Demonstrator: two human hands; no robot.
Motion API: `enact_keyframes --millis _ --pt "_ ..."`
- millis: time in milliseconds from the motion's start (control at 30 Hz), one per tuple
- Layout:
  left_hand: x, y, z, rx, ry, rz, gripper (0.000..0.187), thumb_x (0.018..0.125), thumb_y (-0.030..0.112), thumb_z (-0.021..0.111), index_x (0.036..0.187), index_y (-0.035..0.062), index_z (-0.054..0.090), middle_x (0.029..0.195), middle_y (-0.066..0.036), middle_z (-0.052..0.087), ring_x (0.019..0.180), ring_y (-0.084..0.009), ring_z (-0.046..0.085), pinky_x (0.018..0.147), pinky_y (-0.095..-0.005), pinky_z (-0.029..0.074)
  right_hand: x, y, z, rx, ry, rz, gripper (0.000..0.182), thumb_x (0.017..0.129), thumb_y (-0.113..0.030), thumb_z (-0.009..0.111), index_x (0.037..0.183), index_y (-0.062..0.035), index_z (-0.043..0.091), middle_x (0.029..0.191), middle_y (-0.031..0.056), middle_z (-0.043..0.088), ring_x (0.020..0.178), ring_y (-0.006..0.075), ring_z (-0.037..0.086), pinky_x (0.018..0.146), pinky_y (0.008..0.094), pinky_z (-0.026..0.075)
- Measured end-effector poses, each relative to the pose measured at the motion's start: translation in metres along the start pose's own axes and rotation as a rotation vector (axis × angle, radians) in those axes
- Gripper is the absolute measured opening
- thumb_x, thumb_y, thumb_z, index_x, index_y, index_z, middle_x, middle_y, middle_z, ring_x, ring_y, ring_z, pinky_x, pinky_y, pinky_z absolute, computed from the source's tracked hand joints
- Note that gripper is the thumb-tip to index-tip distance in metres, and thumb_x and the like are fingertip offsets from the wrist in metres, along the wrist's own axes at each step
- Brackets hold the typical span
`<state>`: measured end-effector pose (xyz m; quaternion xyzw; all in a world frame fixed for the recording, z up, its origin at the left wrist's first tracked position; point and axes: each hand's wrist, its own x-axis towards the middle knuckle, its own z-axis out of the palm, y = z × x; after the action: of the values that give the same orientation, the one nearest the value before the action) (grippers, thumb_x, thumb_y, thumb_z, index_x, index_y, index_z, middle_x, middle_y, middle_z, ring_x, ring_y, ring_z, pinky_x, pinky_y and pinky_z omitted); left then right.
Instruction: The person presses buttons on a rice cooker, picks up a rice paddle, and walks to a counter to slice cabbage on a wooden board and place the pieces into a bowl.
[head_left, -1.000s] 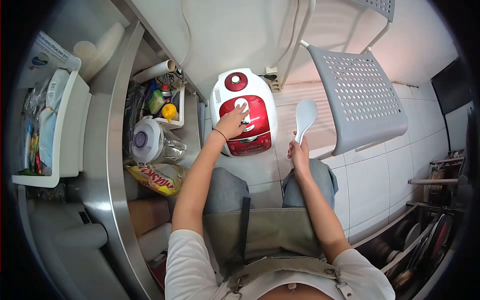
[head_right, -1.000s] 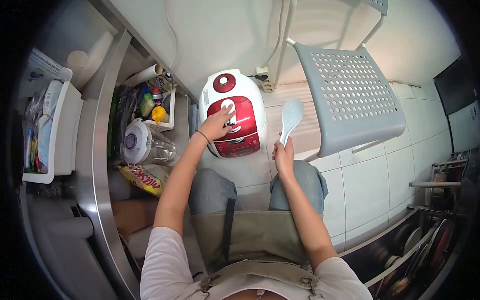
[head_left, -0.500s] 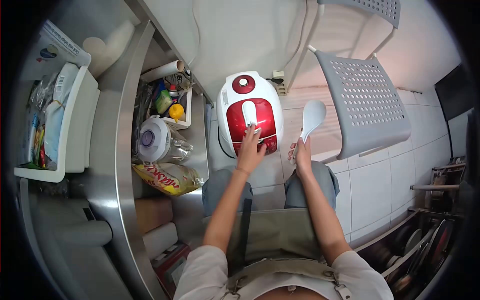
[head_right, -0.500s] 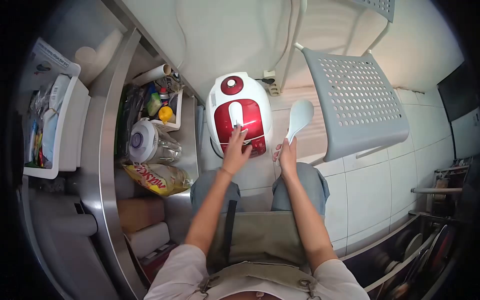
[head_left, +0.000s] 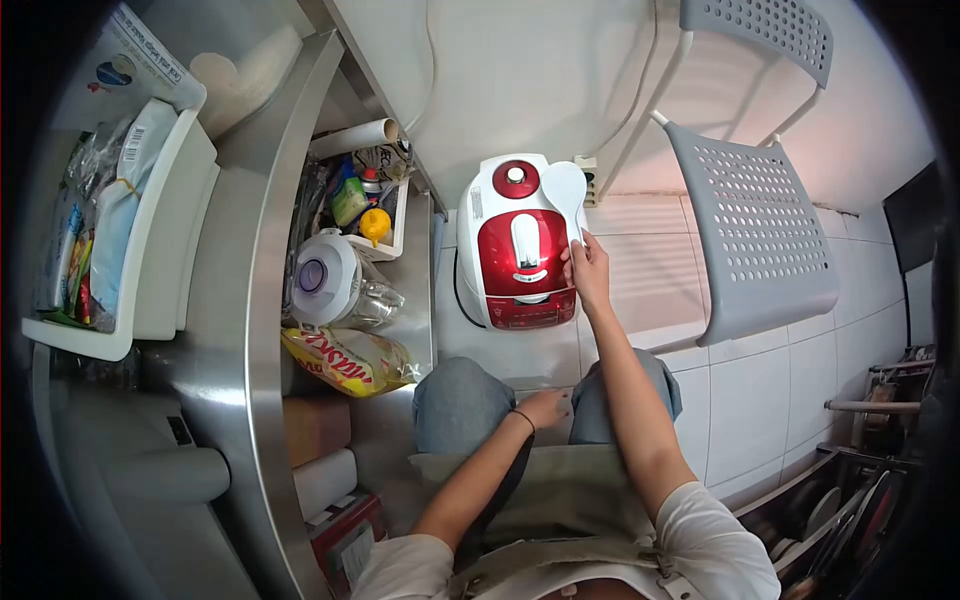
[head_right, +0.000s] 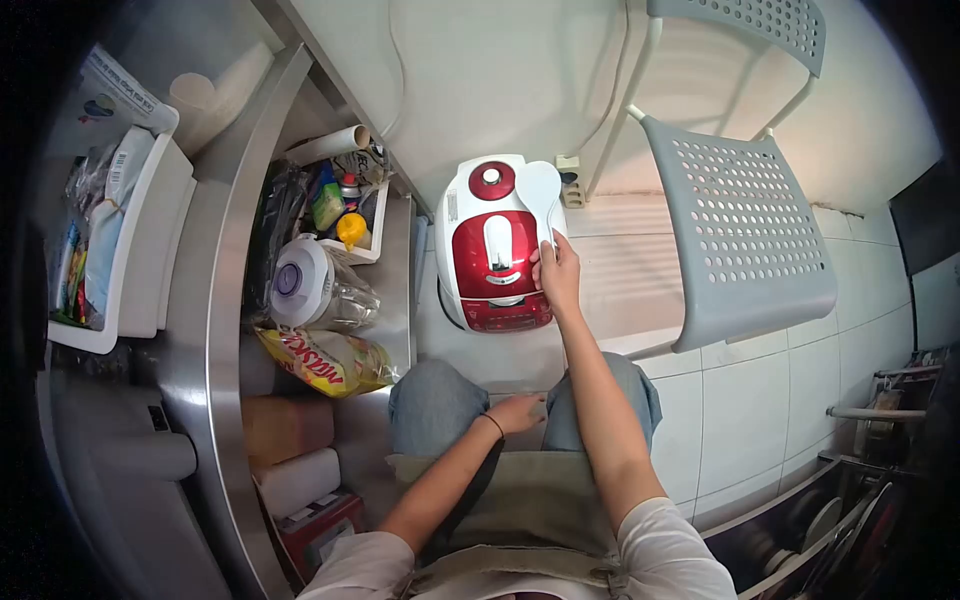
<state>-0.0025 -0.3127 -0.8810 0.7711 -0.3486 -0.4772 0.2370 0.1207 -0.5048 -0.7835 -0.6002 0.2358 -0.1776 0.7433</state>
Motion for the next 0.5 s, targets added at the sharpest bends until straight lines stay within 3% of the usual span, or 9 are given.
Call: enact_keyframes --millis 100,233,300,500 --pt "-0.002 -0.001 0.007 -0.043 0.177 0.117 0.048 0.082 0.027 0.063 0.124 0.0062 0.053 0.12 -0.022 0.058 0.113 -0.0366 0.055 0.096 -0.0433 0.045 0.011 -0.002 0.008 -0.003 -0.02 -0.001 0.04 0.097 -0.01 0.046 0.133 0.0063 0.045 0.068 0.0055 0.057 0.044 0.0078 0.047 0.036 0.0233 0.036" --pt "0.001 0.002 0.009 0.024 0.15 0.048 0.047 0.082 0.024 0.062 0.124 0.0061 0.053 0.119 -0.022 0.058 0.113 -0.0368 0.055 0.095 -0.0445 0.046 0.031 0.0 0.017 -0.074 -0.031 -0.048 0.039 0.097 -0.012 0.047 0.131 0.0065 0.048 0.07 0.0038 0.057 0.045 0.0065 0.047 0.036 0.0227 0.036" --pt "-0.001 0.013 0.006 0.029 0.031 -0.024 0.052 0.081 0.021 0.061 0.128 0.0009 0.048 0.125 -0.022 0.055 0.119 -0.0362 0.05 0.101 -0.0429 0.041 0.037 -0.002 0.022 -0.229 -0.039 -0.028 0.035 0.096 -0.011 0.047 0.128 0.0043 0.052 0.068 0.0032 0.057 0.045 0.0068 0.048 0.037 0.0232 0.037" --pt "-0.003 0.029 0.0 0.046 0.018 -0.001 0.05 0.081 0.02 0.06 0.126 0.0014 0.049 0.121 -0.022 0.057 0.116 -0.0365 0.052 0.099 -0.0443 0.043 0.043 -0.015 0.032 -0.417 -0.024 -0.112 0.042 0.095 -0.01 0.049 0.135 0.0041 0.047 0.07 0.0062 0.062 0.045 0.0092 0.051 0.038 0.0263 0.041"
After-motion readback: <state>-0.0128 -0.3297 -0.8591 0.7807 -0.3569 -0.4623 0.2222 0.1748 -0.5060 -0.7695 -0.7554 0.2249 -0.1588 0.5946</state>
